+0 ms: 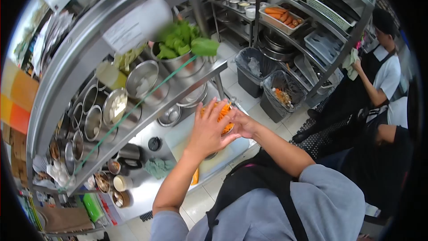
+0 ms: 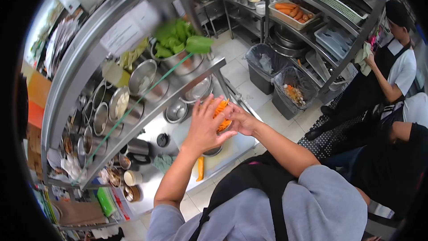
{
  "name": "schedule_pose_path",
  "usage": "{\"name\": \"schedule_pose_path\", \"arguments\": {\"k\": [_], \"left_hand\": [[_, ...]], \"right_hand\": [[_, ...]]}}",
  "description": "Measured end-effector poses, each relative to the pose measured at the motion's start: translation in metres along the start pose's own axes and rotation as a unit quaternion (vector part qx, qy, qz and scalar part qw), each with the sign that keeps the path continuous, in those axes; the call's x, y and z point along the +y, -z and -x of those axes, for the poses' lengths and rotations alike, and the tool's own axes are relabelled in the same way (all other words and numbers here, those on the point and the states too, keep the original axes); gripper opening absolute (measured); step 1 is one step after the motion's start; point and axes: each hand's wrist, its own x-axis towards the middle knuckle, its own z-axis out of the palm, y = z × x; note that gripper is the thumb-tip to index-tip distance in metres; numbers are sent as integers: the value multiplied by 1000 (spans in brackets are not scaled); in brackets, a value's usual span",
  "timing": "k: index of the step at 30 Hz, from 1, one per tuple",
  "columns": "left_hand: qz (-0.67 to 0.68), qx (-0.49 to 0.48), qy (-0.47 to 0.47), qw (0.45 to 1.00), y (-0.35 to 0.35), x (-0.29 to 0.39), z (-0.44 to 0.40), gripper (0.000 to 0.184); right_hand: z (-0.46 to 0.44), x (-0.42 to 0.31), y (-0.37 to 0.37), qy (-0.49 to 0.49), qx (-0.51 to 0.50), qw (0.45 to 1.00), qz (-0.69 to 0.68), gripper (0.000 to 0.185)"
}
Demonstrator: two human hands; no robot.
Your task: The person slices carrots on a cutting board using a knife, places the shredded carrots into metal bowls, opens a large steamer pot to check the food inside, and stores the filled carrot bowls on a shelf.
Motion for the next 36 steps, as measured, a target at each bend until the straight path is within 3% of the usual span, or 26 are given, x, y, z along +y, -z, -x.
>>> {"name": "schedule_pose_path", "arguments": {"k": [5,20,26,32,34,36], "left_hand": [[-19,15,-39,999,-50,3,-47,67],[32,57,61,996,-193,-12,-264,62],[33,87,106,990,-194,-34,-333,62],[12,140,151,978,-182,-63,-369,58],[1,161,168,973,-174,-71,-377,59],[-22,167,214,962,-156,-76,-386,67]], "right_hand": [[9,-40,42,21,24,999,20,84],[-31,-210,249,-53,25,998,4,83],[-77,-282,262,-50,63,996,44,83],[-132,-310,271,-66,15,995,69,67],[-150,-316,272,-88,21,996,17,63],[-165,-324,269,-101,3,995,27,63]]}}
